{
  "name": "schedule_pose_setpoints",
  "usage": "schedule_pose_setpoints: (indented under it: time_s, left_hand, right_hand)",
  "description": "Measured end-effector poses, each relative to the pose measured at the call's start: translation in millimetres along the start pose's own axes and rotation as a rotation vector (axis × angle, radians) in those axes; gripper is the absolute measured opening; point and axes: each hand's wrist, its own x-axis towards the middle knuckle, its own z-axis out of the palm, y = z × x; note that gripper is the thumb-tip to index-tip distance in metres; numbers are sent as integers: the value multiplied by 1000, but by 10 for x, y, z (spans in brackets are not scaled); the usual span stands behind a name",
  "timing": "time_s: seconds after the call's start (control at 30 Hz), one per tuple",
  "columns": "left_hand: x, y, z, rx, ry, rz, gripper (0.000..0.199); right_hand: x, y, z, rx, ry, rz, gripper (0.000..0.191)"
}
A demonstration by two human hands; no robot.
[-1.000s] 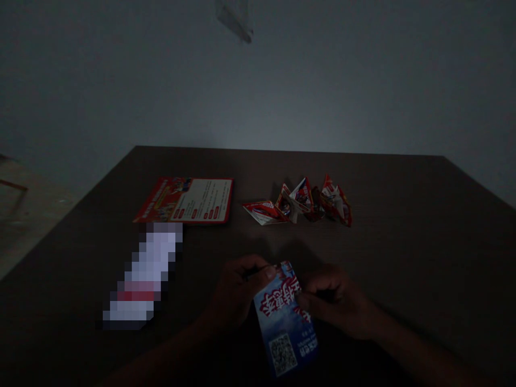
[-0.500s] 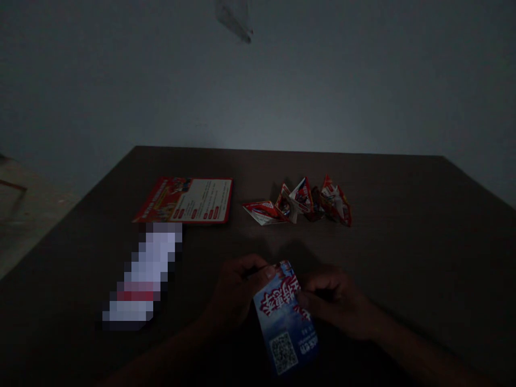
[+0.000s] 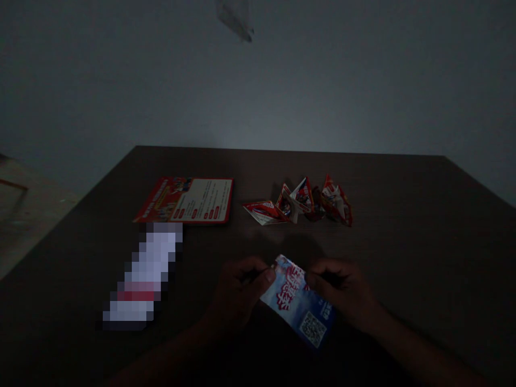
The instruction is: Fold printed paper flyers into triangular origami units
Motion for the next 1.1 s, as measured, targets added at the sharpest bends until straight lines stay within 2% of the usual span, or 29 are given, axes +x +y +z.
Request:
schedule_pose_setpoints:
  time_s: [0.1,0.2,0.3,0.5,1.1]
  left_hand:
    - [-13,-1,-10,119,-24,66,23]
    - [-6,14,-24,200,-112,114,17]
    - [6,39,-39,197,-225,93,18]
    - [11,90,-18,355,-340,138,17]
    - [8,93,-6,319,-275,111,17]
  right_hand:
    - [8,-17,-9,-51,45,-52,17]
    - [14,-35,-3,-81,-100,-86,15]
    - [15,-43,8,-117,-253,-109,14]
    - [18,-51,9,-138,-321,-167,12]
    - [27,-99,14,-125,-303,-100,15]
